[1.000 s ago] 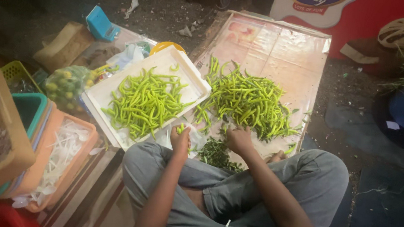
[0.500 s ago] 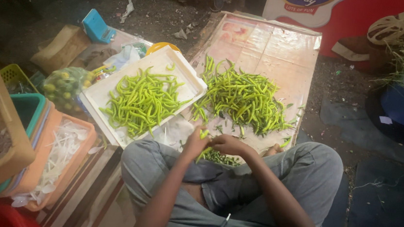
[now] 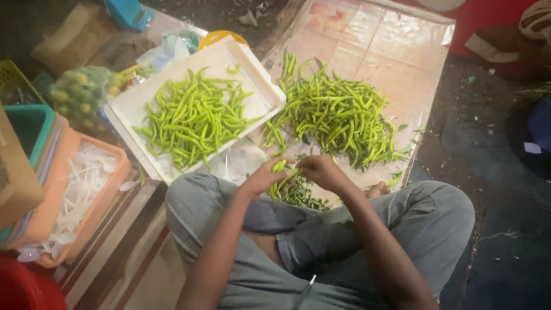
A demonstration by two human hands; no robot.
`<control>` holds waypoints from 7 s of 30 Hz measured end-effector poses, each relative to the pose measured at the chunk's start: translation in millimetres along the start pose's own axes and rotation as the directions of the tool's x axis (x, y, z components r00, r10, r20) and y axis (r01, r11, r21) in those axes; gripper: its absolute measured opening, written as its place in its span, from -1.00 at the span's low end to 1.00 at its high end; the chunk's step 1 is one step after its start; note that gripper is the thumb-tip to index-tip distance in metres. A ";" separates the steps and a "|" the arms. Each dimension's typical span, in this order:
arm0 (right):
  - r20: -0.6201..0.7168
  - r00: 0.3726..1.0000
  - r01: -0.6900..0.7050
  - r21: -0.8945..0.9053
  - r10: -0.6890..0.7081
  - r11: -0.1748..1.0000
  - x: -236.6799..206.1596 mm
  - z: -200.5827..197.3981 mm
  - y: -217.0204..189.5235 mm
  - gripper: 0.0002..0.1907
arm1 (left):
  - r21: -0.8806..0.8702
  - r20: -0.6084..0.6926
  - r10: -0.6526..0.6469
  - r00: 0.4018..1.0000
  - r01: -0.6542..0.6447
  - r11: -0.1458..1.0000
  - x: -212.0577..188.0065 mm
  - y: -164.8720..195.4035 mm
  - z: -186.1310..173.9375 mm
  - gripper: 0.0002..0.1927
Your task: The person sits on the floor and trims the stems off green chili peppers by hand. They pick peppers from a pile on a cardboard sheet, remove the stems, and place the trimmed peppers into a white styrofoam tray.
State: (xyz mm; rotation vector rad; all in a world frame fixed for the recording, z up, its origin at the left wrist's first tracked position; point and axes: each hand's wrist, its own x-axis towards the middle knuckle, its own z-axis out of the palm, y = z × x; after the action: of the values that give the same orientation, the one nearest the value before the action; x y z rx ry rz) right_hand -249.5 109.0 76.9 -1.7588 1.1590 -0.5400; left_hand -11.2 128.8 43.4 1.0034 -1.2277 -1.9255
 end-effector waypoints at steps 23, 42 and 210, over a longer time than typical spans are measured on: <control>-0.187 0.981 0.018 0.311 0.042 0.950 7.4 16.2 -7.1 -0.79 | -0.412 -0.069 -0.096 0.993 0.060 0.909 0.5 -1.1 -5.0 -0.57; -0.037 0.999 0.003 0.481 0.017 0.877 1.8 2.5 -27.8 -0.88 | -0.516 0.081 -0.172 0.982 0.188 0.835 -13.4 30.2 -8.8 -0.64; -0.369 0.916 -0.282 -0.318 0.156 0.905 37.2 -74.5 20.6 -0.83 | -0.220 -0.440 0.081 0.894 -0.194 0.956 -24.2 32.8 2.9 -0.61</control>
State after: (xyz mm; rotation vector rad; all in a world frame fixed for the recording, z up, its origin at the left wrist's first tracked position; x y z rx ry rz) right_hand -298.3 39.6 89.4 -1.8523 1.7758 -0.5218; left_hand 2.1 138.1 80.9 1.0907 -0.7526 -1.5905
